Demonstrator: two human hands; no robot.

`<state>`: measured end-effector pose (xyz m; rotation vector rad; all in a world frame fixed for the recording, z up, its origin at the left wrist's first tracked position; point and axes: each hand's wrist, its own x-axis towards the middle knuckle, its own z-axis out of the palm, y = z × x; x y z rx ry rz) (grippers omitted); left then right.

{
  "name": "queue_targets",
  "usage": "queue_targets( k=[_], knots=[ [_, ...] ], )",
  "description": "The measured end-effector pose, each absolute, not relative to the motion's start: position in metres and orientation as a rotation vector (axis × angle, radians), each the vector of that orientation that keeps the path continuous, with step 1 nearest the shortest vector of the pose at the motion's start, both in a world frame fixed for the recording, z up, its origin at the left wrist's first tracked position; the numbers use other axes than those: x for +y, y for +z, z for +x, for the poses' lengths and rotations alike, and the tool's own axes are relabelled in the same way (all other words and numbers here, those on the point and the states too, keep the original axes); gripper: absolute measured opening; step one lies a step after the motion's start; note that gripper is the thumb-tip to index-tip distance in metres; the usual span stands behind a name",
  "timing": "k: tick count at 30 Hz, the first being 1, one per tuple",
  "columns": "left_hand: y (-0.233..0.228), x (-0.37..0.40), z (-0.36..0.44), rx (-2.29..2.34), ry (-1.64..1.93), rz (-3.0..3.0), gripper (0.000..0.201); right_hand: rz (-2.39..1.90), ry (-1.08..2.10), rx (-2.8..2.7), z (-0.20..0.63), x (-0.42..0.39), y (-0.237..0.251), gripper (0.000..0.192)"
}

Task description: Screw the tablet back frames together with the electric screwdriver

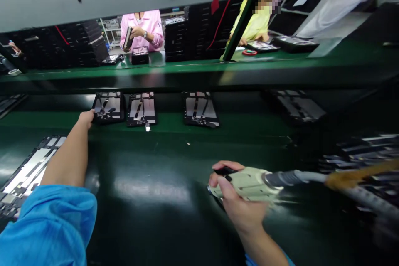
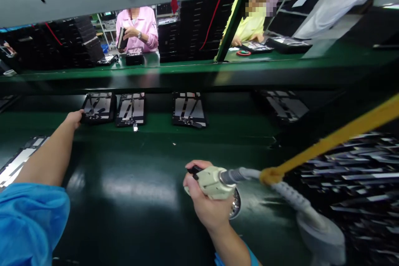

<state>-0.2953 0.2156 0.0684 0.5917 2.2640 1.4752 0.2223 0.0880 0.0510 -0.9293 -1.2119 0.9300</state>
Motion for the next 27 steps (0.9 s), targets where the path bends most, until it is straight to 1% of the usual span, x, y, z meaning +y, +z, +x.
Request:
queue_targets(
  k=[5, 8, 10, 13, 16, 21, 24, 27],
  knots=[
    [0.094, 0.197, -0.285, 2.132, 1.602, 0.454, 0.033, -1.021, 0.802, -1.204, 0.228, 0.094, 0.061, 0.020],
    [0.101, 0.173, -0.262, 2.020, 1.699, 0.466, 0.031, -1.019, 0.723, -1.170, 0.235, 0.102, 0.070, 0.020],
    [0.096, 0.151, -0.235, 1.924, 1.739, 0.509, 0.039, -0.973, 0.688, -1.145, 0.239, 0.107, 0.073, 0.021],
    [0.073, 0.109, -0.178, 1.793, 1.725, 0.573, 0.048, -0.925, 0.664, -1.142, 0.244, 0.112, 0.070, 0.022],
    [0.041, 0.061, -0.109, 1.704, 1.606, 0.603, 0.054, -0.933, 0.654, -1.163, 0.247, 0.112, 0.060, 0.023],
    [0.002, 0.001, -0.016, 1.608, 1.409, 0.667, 0.056, -0.923, 0.640, -1.152, 0.246, 0.113, 0.049, 0.026],
    [-0.001, -0.020, 0.006, 1.629, 1.243, 0.839, 0.056, -0.920, 0.637, -1.127, 0.243, 0.113, 0.046, 0.027],
    [0.012, -0.033, 0.004, 1.774, 0.985, 1.216, 0.055, -0.920, 0.608, -1.126, 0.241, 0.111, 0.045, 0.025]
  ],
)
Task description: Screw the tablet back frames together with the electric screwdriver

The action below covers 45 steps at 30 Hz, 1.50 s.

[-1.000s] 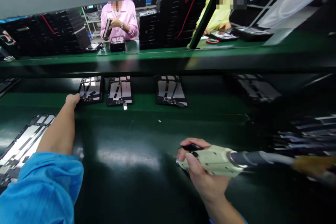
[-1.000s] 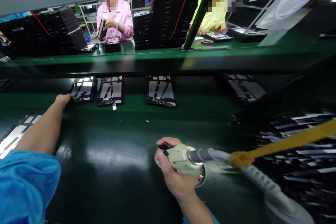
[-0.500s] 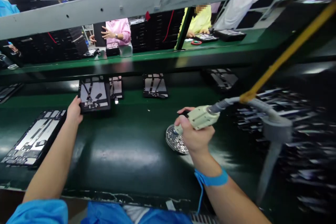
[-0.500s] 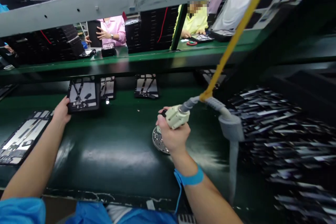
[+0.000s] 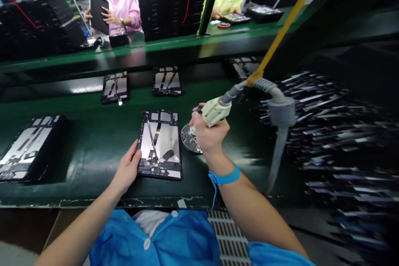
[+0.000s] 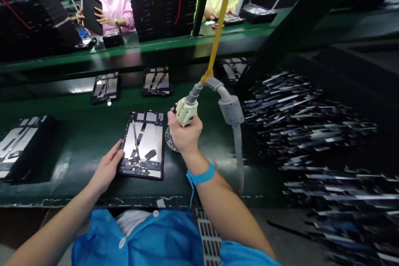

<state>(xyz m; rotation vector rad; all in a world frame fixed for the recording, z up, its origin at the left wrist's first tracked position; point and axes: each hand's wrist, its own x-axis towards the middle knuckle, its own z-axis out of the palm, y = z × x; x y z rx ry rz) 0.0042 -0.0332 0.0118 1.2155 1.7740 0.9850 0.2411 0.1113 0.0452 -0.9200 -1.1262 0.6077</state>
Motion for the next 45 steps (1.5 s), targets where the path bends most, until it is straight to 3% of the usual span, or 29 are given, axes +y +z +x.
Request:
queue_targets(
  k=[5, 9, 15, 21, 28, 38, 45],
  knots=[
    [0.041, -0.034, -0.004, 1.677, 0.703, 2.180, 0.041, -0.899, 0.603, -1.169, 0.239, 0.107, 0.047, 0.022],
    [0.051, -0.023, 0.003, 1.446, 0.440, 2.509, 0.035, -0.888, 0.611, -1.175, 0.239, 0.106, 0.046, 0.019],
    [0.053, -0.023, 0.011, 1.305, 0.576, 2.439, 0.021, -0.889, 0.642, -1.169, 0.239, 0.105, 0.046, 0.020],
    [0.040, -0.037, 0.013, 1.086, 0.867, 2.357, 0.022, -0.869, 0.647, -1.156, 0.236, 0.100, 0.051, 0.018],
    [0.021, -0.037, 0.005, 1.038, 0.811, 2.682, 0.034, -0.868, 0.661, -1.167, 0.234, 0.099, 0.051, 0.019],
    [0.021, -0.032, -0.005, 0.877, 0.762, 2.741, 0.035, -0.880, 0.681, -1.145, 0.234, 0.097, 0.053, 0.024],
    [0.015, -0.047, 0.007, 1.160, 0.822, 2.646, 0.032, -0.872, 0.699, -1.173, 0.236, 0.095, 0.053, 0.025]
  ],
)
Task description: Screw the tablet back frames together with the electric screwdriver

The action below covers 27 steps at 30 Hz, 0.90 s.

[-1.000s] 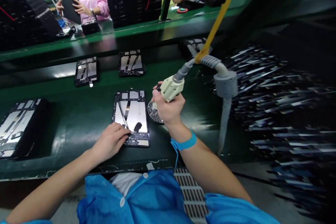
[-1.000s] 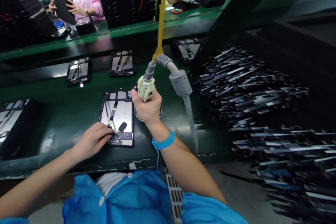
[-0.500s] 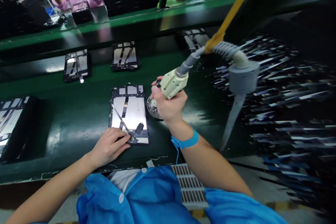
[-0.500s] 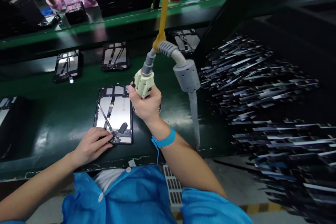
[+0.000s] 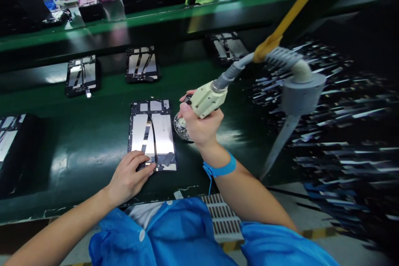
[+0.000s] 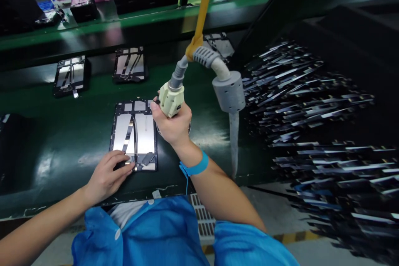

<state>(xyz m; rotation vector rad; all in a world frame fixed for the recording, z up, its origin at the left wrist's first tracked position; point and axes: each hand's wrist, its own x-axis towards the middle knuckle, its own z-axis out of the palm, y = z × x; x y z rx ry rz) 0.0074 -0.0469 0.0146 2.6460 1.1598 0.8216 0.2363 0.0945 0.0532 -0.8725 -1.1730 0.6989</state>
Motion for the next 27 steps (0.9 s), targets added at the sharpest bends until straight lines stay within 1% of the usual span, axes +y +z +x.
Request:
queue_targets(
  k=[6, 11, 16, 27],
  knots=[
    [0.009, -0.020, 0.007, 1.359, 0.872, 2.616, 0.027, -0.916, 0.637, -1.182, 0.246, 0.105, 0.049, 0.026],
    [0.003, 0.005, 0.004, 1.335, 0.993, 2.550, 0.017, -0.936, 0.590, -1.169, 0.247, 0.118, 0.046, 0.025],
    [-0.001, -0.004, 0.007, 1.469, 0.932, 2.529, 0.019, -0.934, 0.611, -1.193, 0.241, 0.125, 0.040, 0.028],
    [0.001, -0.002, 0.004, 1.401, 0.919, 2.453, 0.021, -0.930, 0.629, -1.207, 0.237, 0.125, 0.038, 0.028]
  ],
)
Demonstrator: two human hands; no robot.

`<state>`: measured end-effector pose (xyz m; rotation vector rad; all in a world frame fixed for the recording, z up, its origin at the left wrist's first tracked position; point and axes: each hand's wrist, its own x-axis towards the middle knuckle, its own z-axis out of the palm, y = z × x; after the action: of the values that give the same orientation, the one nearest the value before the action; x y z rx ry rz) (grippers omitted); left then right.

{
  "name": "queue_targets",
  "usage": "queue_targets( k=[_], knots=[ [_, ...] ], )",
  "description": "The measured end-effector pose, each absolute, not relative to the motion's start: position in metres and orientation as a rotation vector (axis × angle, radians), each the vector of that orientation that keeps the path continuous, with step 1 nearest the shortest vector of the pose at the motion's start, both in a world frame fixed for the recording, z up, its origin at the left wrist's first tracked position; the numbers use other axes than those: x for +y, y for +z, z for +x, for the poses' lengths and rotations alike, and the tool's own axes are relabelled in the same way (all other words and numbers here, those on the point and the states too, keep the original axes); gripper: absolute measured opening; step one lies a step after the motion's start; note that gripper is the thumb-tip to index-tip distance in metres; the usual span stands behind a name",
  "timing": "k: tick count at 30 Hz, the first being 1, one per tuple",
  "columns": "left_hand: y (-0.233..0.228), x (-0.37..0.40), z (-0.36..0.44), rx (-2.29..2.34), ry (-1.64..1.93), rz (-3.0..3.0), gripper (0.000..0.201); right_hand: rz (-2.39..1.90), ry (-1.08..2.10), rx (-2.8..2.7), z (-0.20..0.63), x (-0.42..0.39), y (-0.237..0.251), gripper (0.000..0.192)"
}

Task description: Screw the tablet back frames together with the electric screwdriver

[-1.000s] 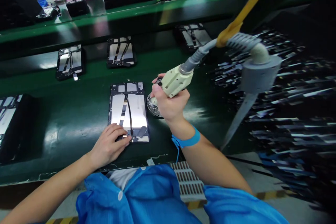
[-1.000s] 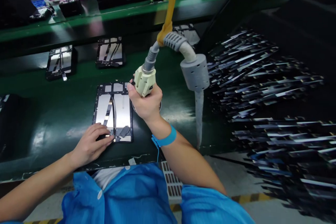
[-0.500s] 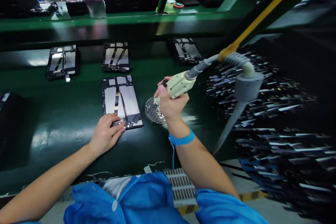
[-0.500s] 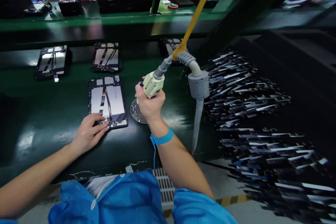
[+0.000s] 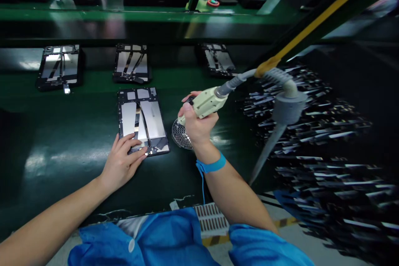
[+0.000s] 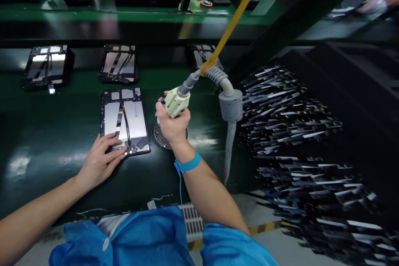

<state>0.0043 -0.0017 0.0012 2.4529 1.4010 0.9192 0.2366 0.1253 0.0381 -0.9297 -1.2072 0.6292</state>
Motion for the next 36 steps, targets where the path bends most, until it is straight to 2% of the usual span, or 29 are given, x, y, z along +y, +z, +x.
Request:
queue_targets(
  k=[7, 12, 18, 24, 36],
  knots=[
    [0.002, -0.003, 0.003, 1.395, 0.909, 2.434, 0.023, -0.951, 0.607, -1.237, 0.238, 0.128, 0.031, 0.027],
    [0.000, 0.005, 0.004, 1.385, 0.951, 2.409, 0.020, -0.939, 0.603, -1.200, 0.236, 0.123, 0.049, 0.025],
    [-0.001, 0.013, 0.006, 1.391, 0.977, 2.383, 0.018, -0.768, 0.821, -1.198, 0.208, 0.081, 0.074, 0.024],
    [-0.002, 0.012, 0.007, 1.403, 0.987, 2.382, 0.017, -0.701, 1.041, -1.361, 0.188, 0.057, 0.062, 0.031],
    [-0.001, 0.010, 0.007, 1.399, 0.964, 2.397, 0.021, -0.742, 1.023, -1.465, 0.187, 0.055, 0.057, 0.029]
  ],
)
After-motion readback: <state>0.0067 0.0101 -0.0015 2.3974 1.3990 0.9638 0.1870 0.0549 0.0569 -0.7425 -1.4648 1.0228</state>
